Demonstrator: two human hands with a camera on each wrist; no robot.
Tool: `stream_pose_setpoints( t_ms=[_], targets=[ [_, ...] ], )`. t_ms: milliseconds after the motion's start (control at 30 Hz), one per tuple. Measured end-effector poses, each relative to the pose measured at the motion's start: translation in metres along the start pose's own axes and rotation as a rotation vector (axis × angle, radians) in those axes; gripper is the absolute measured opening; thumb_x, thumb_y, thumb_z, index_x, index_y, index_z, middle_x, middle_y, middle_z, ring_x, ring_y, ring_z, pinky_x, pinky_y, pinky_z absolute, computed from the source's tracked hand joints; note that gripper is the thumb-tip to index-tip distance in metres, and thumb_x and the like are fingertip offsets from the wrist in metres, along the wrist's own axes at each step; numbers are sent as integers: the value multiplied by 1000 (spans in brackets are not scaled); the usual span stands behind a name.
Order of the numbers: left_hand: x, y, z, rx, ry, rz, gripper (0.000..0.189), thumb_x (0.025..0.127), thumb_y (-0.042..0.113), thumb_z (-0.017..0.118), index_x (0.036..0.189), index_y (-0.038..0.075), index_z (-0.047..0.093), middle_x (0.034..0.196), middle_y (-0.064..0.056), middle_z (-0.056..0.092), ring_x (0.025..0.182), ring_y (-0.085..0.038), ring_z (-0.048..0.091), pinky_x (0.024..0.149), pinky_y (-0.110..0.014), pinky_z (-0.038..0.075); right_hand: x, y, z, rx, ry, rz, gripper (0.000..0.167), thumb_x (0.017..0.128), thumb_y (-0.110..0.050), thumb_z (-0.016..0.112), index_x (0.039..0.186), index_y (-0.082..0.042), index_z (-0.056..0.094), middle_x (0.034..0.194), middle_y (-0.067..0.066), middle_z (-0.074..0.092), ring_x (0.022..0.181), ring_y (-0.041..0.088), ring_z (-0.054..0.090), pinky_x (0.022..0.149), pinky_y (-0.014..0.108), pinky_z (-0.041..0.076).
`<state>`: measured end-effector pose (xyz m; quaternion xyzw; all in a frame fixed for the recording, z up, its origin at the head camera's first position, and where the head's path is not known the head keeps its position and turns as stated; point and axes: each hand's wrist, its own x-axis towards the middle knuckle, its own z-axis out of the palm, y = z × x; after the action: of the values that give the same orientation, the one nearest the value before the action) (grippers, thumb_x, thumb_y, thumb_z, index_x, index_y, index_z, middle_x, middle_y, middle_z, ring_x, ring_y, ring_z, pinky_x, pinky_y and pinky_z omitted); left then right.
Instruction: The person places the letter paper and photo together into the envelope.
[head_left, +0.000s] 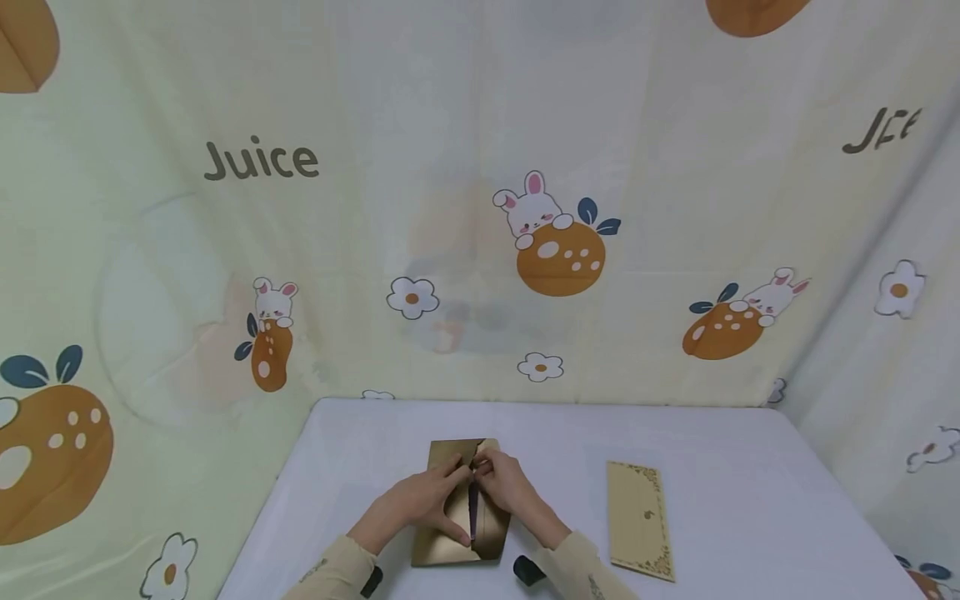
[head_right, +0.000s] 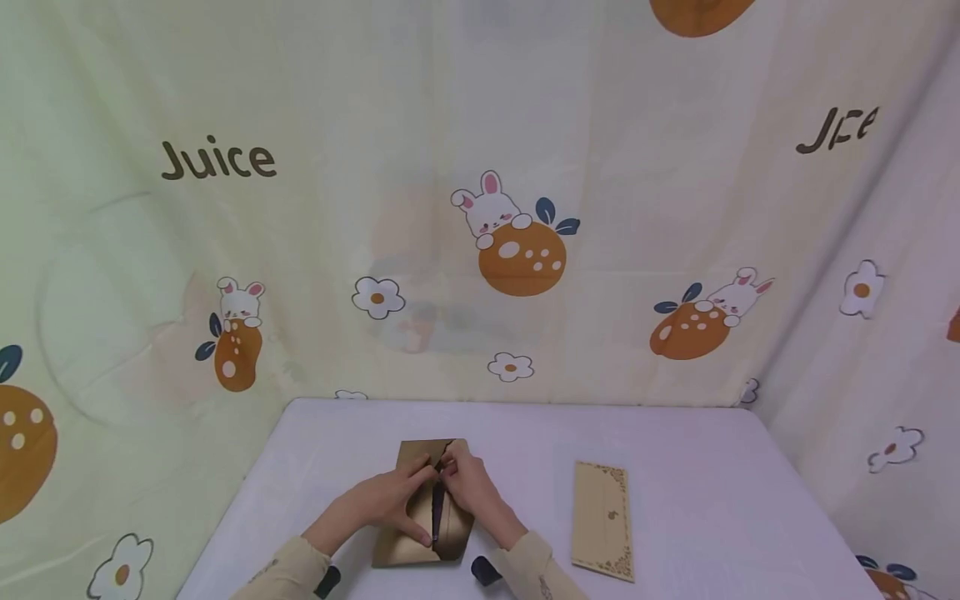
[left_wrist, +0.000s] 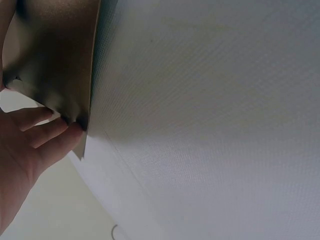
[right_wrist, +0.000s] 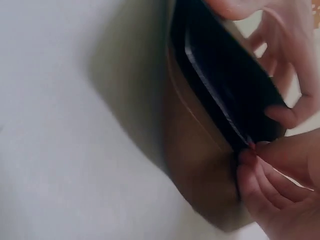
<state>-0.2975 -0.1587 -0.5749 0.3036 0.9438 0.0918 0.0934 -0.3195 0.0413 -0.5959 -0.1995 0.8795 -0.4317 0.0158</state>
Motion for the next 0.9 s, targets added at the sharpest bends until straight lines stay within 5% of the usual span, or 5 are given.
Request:
stream_pose_setpoints(
  t_ms=[200,433,900],
  targets=[
    [-2,1,-3,-20,5,8,93,65,79,74,137,29,43,159,-26,33,125,-41,60,88,-49,56,-19,-7,-20,-158,-20,-75,38,91,1,67,128,4,59,120,21,67,108,34,66,90,46,55],
    [-3,4,-3,-17,16,12,94,64,77,76,138,29,44,158,-26,35,123,-41,61,88,-49,56,-46,-6,-45,-400,98,-146,59,87,-12,78,139,0,53,140,25,54,129,44,52,102,60,45],
    [-3,1,2,-60,12,10,92,65,77,76,137,33,42,159,-25,33,125,-43,59,86,-51,56,-82,40,-87,-442,168,110,69,86,-23,80,143,0,48,142,26,53,130,45,51,105,61,42]
  ],
)
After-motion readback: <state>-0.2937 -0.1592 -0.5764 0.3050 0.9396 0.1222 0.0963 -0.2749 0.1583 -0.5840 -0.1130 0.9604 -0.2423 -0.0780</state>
